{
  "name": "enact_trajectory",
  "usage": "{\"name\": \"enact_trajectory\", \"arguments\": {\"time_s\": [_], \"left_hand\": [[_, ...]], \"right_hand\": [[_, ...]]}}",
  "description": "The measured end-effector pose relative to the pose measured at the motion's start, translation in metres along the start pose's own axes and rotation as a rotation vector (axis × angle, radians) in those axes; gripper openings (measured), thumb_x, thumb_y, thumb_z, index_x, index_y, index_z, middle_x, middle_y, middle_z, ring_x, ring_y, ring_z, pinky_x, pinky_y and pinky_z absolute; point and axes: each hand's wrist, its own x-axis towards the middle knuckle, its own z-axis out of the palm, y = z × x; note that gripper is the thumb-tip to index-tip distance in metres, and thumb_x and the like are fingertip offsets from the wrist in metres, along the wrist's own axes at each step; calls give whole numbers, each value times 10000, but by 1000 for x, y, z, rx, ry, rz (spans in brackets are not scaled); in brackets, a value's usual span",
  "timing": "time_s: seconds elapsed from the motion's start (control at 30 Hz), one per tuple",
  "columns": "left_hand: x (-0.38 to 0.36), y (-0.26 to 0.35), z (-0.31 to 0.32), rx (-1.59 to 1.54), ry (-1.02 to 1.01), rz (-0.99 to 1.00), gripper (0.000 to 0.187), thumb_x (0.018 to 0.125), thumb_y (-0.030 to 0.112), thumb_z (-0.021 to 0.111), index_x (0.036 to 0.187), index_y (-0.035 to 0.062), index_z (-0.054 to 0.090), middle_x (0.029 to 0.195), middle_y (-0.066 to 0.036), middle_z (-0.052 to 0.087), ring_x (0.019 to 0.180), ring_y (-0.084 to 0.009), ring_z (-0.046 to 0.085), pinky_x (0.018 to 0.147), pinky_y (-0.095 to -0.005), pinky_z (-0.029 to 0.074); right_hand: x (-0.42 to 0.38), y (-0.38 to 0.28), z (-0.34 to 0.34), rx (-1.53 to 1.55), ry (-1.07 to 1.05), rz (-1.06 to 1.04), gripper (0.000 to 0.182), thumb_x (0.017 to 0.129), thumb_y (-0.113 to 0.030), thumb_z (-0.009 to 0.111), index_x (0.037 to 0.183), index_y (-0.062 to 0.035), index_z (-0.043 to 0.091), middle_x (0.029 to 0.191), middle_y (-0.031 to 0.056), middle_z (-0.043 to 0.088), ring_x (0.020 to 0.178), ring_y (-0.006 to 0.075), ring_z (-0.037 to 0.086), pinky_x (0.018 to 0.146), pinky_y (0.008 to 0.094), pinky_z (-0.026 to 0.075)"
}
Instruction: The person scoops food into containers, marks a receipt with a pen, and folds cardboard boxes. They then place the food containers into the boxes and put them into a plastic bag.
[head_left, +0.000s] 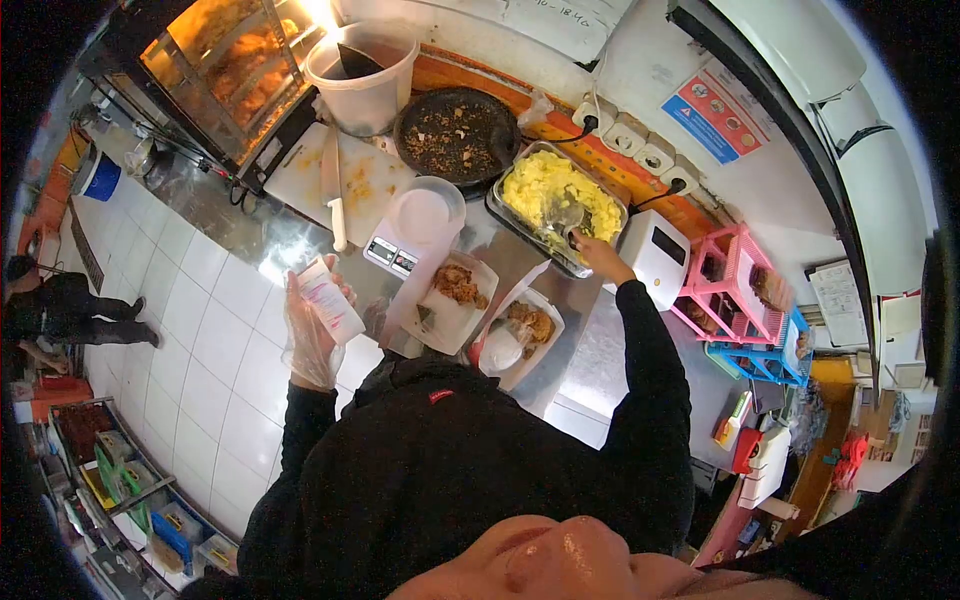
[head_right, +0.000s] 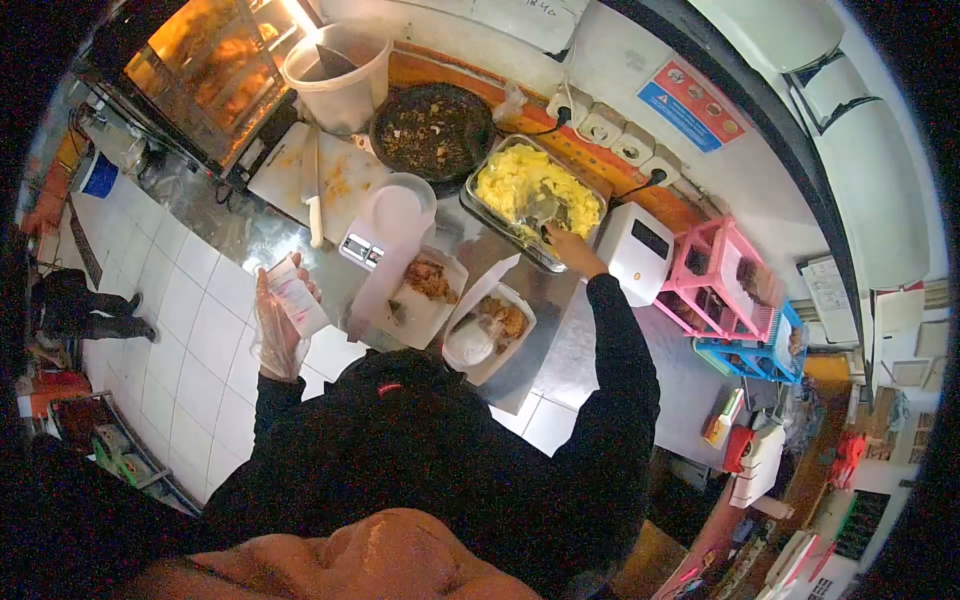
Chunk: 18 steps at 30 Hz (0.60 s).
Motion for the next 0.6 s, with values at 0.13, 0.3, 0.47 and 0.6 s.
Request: {"name": "enact_trajectory", "arguments": {"time_s": [0.13,0.3,0.47,0.6], "left_hand": [[4,-1,1,-26,-40,-24,618,914,549,398,1189,5,498,808,-79,558,699,-213,540,654,-328,450],[7,-1,7,-6,-46,9,610,906,547,420,1179,8,504,809,-80,559,704,-214,540,653,-327,448],[8,-2,8,-32,-47,-10,614,905,549,423,1182,6,495,810,-80,556,705,-217,537,649,-327,445],[10,0,6,13,-33,-1,620,902,551,427,1186,4,490,812,-84,556,706,-219,535,651,-332,444]], "right_hand": [[16,12,-9,309,-126,97,441,970,-268,424,1382,-116,382,796,83,604,629,172,511,594,291,426],[21,6,-22,754,-282,461,409,983,-272,423,1354,-100,434,681,-13,464,667,118,519,453,245,337],[20,18,-17,1188,-275,461,399,977,-268,437,1328,-77,443,675,-21,470,609,91,473,458,227,348],[19,46,-5,978,105,141,352,962,-296,473,1220,-79,573,711,-18,537,552,69,422,483,225,351]]}}
